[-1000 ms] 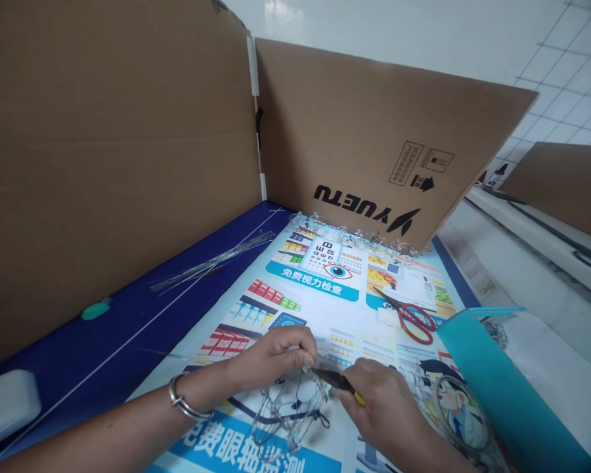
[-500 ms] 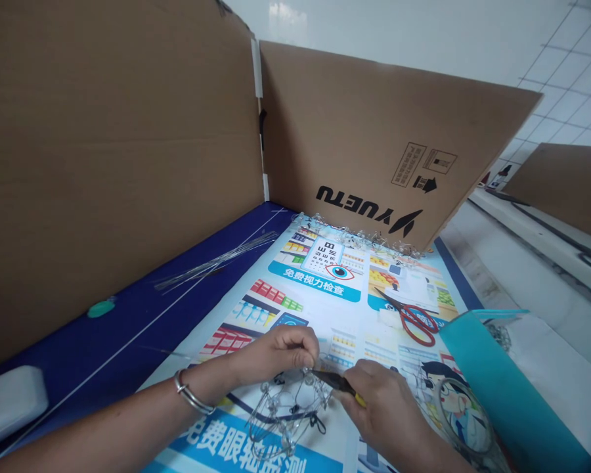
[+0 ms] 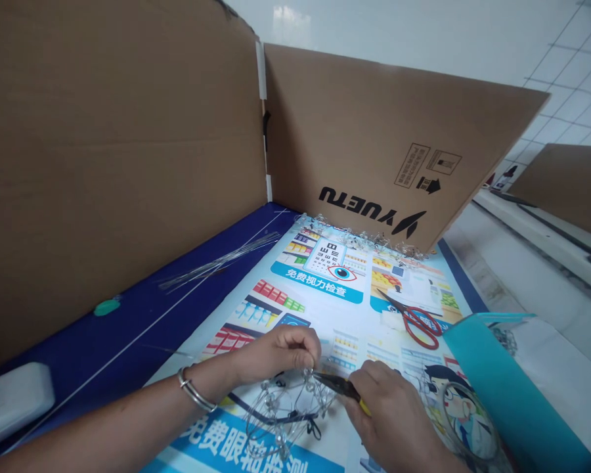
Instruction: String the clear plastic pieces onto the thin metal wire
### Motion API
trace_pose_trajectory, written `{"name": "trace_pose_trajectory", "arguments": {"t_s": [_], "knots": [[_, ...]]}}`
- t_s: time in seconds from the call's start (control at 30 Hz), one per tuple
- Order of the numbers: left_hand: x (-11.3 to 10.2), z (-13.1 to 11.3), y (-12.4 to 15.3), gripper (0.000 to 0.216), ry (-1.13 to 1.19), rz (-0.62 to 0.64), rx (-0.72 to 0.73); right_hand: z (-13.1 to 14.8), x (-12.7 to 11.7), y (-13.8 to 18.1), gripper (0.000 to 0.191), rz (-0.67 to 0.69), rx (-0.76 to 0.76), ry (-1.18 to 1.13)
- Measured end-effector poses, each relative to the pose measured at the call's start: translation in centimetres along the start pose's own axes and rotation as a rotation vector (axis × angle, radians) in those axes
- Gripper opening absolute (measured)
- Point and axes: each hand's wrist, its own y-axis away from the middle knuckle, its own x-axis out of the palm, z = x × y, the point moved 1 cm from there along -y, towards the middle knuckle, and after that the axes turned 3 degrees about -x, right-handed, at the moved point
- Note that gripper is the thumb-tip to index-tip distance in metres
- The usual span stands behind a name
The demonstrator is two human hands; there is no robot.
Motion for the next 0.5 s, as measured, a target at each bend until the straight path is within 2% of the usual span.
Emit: {"name": "trace_pose_trajectory", "arguments": {"t_s": [0.33, 0.5], "knots": [[0.19, -0.13, 0.1, 0.022, -0.006, -0.017, -0.032, -0.01, 0.0, 0.1, 0.01, 0.013, 0.016, 0.004], [0.52, -0.32, 0.36, 0.019, -0.141, -0.099, 0.048, -0.07, 0.01, 0.16, 0.009, -0.007, 0.018, 0.06]]}}
